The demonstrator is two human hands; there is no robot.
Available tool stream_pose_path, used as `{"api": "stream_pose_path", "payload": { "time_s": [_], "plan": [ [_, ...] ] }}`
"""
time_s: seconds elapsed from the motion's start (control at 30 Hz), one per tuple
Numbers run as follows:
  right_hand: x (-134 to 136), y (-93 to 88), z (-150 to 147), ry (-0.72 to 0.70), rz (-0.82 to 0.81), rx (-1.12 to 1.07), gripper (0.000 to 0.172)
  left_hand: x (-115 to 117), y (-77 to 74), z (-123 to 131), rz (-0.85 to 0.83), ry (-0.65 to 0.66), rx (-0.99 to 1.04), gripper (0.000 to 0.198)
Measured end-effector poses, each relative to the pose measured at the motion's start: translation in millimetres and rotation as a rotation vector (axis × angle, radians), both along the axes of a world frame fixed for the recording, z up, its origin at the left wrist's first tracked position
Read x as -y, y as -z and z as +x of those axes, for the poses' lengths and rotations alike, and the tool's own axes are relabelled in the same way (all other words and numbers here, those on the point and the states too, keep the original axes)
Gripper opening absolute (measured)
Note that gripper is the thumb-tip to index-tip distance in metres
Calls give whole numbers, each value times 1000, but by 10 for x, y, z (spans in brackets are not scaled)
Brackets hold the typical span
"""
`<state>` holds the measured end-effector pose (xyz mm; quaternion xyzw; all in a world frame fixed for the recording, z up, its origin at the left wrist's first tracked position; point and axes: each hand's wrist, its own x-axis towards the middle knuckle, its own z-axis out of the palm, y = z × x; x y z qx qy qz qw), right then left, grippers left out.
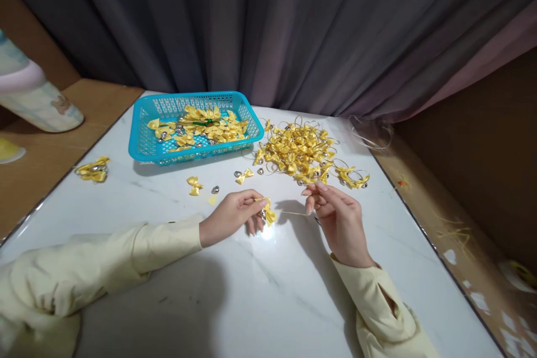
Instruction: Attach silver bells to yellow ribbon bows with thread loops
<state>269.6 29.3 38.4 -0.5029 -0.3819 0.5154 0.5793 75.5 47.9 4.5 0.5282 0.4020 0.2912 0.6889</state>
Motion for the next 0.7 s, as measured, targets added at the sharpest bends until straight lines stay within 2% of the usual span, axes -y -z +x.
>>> {"api": "stream_pose_path", "payload": {
  "time_s": [0.13, 0.23, 0.3, 0.37, 0.5, 0.7],
  "plan": [
    [-14, 25, 33, 55, 34, 48, 16, 25, 2, -7, 38, 0, -17, 31],
    [-24, 32, 61, 41, 25, 238, 21, 43, -6, -18, 76, 6, -24, 32],
    [-14, 24, 49, -66, -33, 422, 26, 47, -9, -22, 102, 0, -33, 33],
    [10, 18, 7, -235, -91, 554, 27, 46, -9, -21, 126, -4, -38, 34],
    [57, 41, -92, -511, -109, 648, 27, 46, -15, -13, 149, -5, -23, 38],
    [69, 43, -108, -575, -143, 567, 31, 67, -54, -30, 117, 73, 15, 36]
  ]
}}
